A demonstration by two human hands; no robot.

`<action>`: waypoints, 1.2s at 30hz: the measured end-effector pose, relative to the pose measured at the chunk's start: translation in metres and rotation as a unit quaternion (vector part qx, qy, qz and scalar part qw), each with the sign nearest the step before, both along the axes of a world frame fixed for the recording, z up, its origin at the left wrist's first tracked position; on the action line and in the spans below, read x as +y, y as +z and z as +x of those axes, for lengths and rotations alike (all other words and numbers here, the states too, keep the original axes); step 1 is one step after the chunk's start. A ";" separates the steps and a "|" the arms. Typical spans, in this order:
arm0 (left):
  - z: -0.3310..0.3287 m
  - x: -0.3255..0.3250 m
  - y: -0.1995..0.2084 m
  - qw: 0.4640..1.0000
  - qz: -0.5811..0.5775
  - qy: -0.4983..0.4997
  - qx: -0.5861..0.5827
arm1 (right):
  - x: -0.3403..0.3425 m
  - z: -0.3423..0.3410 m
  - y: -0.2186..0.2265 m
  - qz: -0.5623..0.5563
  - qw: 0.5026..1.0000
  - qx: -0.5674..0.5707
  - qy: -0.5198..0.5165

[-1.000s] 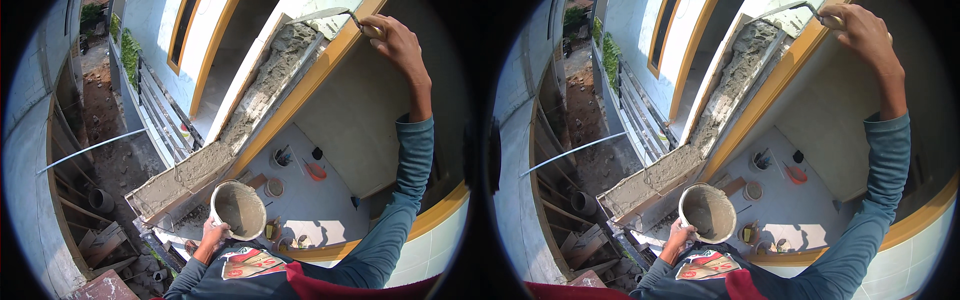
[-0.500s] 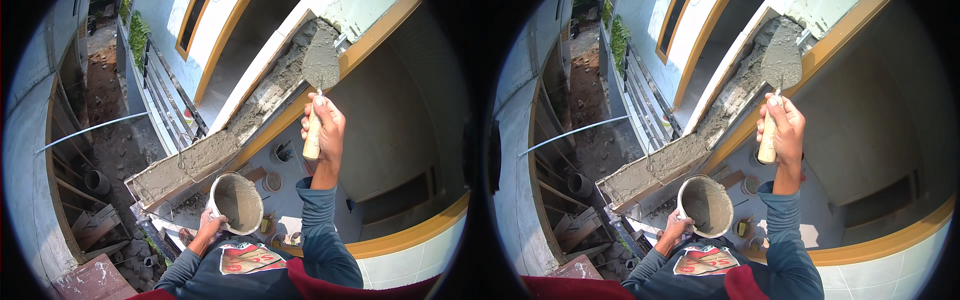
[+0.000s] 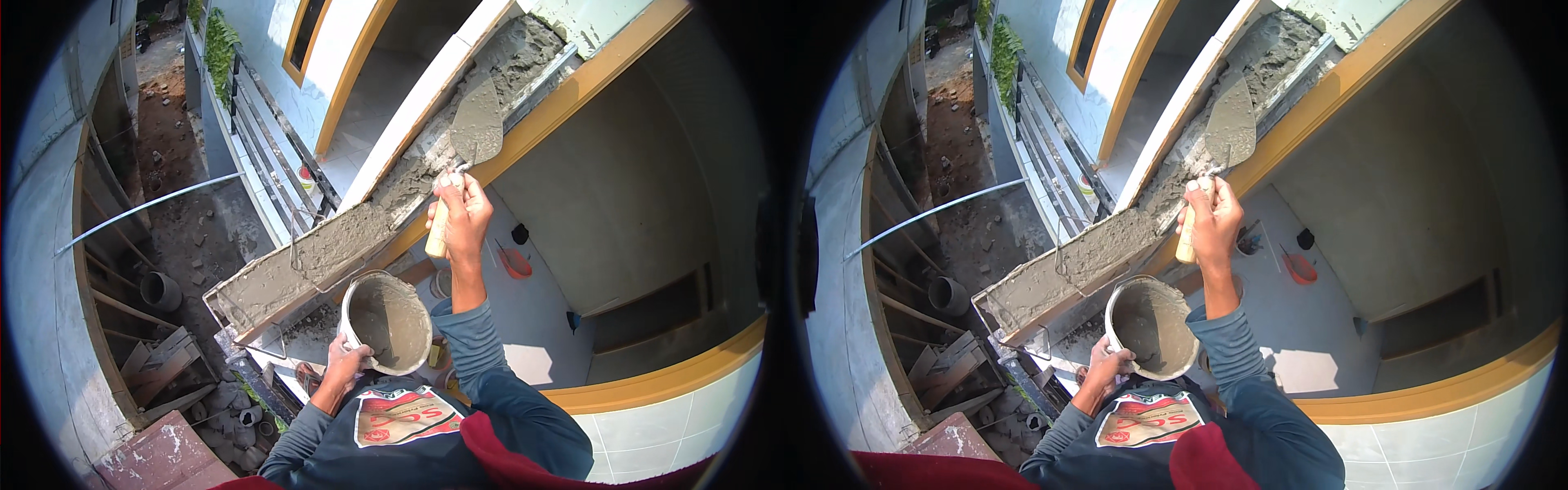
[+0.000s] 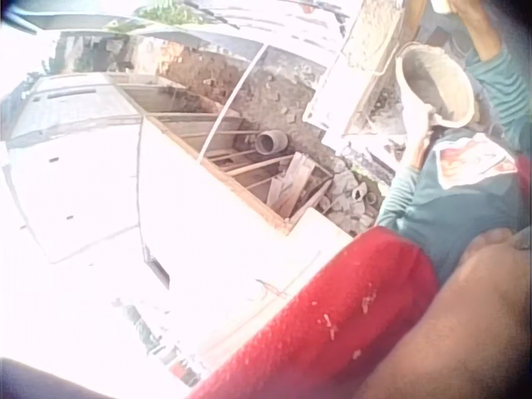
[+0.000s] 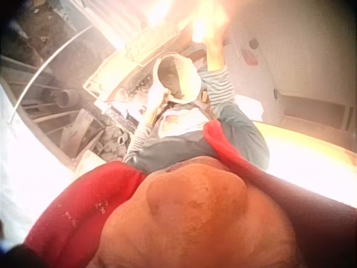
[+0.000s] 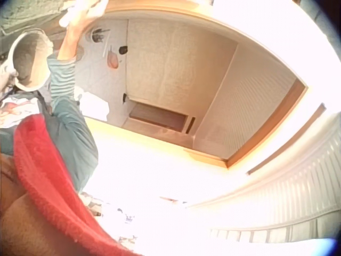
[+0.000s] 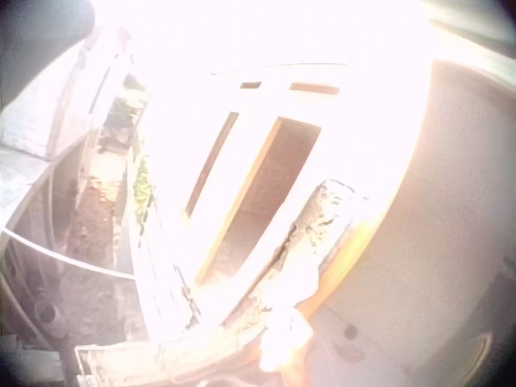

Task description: The person uses a trowel to apply mortar from a bucket onto the vertical edge of a window frame, smoothing the material along the pillar.

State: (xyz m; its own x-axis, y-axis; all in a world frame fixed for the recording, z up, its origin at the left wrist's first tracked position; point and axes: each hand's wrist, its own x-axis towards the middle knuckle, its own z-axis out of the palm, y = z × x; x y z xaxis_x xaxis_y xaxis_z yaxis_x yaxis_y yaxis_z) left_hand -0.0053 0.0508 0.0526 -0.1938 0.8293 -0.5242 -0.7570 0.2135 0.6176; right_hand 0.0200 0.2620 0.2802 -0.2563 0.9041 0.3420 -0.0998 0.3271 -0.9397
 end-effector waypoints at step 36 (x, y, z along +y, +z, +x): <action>-0.001 0.002 -0.005 1.000 0.021 0.005 0.018 | 0.024 -0.086 0.024 0.069 0.985 0.155 0.002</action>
State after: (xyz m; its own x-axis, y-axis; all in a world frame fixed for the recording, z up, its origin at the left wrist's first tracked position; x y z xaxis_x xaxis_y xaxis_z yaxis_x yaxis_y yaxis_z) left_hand -0.0067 0.0530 0.0478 -0.2198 0.8488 -0.4808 -0.7365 0.1788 0.6524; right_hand -0.0657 0.2862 0.3044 -0.1241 0.8428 0.5238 -0.3778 0.4479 -0.8103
